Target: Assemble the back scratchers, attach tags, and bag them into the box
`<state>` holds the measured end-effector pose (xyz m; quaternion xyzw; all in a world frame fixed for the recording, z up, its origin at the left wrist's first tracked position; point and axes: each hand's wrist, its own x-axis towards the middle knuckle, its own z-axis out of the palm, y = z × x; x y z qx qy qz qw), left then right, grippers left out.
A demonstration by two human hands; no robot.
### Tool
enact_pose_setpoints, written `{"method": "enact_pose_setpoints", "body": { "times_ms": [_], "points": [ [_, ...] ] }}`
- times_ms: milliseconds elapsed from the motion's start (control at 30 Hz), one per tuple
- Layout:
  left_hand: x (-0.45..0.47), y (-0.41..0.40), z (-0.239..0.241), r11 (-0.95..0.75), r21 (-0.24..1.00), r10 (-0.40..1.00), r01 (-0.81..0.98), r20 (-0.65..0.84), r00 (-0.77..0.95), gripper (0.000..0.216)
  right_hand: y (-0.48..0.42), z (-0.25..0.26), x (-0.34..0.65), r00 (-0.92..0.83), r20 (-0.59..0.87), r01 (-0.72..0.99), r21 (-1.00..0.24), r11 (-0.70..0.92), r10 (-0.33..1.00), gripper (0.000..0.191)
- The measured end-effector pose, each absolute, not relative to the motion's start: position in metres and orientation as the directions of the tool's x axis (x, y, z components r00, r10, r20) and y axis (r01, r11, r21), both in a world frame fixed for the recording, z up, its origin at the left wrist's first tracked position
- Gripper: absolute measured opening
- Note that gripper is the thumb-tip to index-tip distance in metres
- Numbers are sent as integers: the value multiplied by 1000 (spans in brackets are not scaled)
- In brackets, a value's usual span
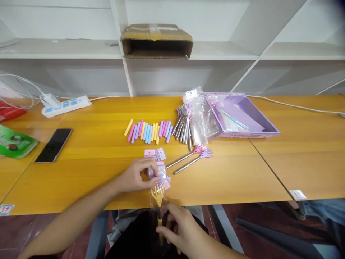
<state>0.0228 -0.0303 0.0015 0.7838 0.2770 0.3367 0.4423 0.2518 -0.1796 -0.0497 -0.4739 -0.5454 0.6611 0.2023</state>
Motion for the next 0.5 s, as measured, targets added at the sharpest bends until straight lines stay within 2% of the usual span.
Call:
{"method": "enact_pose_setpoints", "body": {
  "times_ms": [67, 167, 233, 300, 333, 400, 433, 500],
  "points": [
    [22, -30, -3, -404, 915, 738, 7, 322, 593, 16, -181, -48, 253, -452, -358, 233, -931, -280, 817, 50],
    [21, -28, -11, -174, 937, 806, -303, 312, 502, 30, -154, -19, 284, -338, -277, 213, -953, -213, 899, 48],
    [21, -25, -13, -65, 909, 831, -411, 278, 482, 40, -110, 16, 327, -179, -81, 275, -961, -29, 981, 41],
    [21, -22, -14, -14, 917, 836, -399, 230, 499, 44, -48, 56, 379, 35, 140, 448, -888, 110, 990, 31],
    [21, -21, -15, 8, 928, 835, -373, 199, 513, 44, -13, 74, 405, 131, 197, 567, -819, 89, 972, 26],
    [22, -21, -15, 42, 946, 827, -321, 148, 542, 43, 57, 101, 448, 360, 321, 754, -653, -70, 876, 25],
    [23, -22, -16, 52, 952, 821, -303, 132, 556, 44, 87, 108, 463, 412, 323, 796, -582, -164, 852, 35],
    [24, -23, -16, 61, 960, 805, -275, 116, 582, 46, 136, 110, 478, 374, 319, 829, -537, -159, 871, 53]
  ]
}}
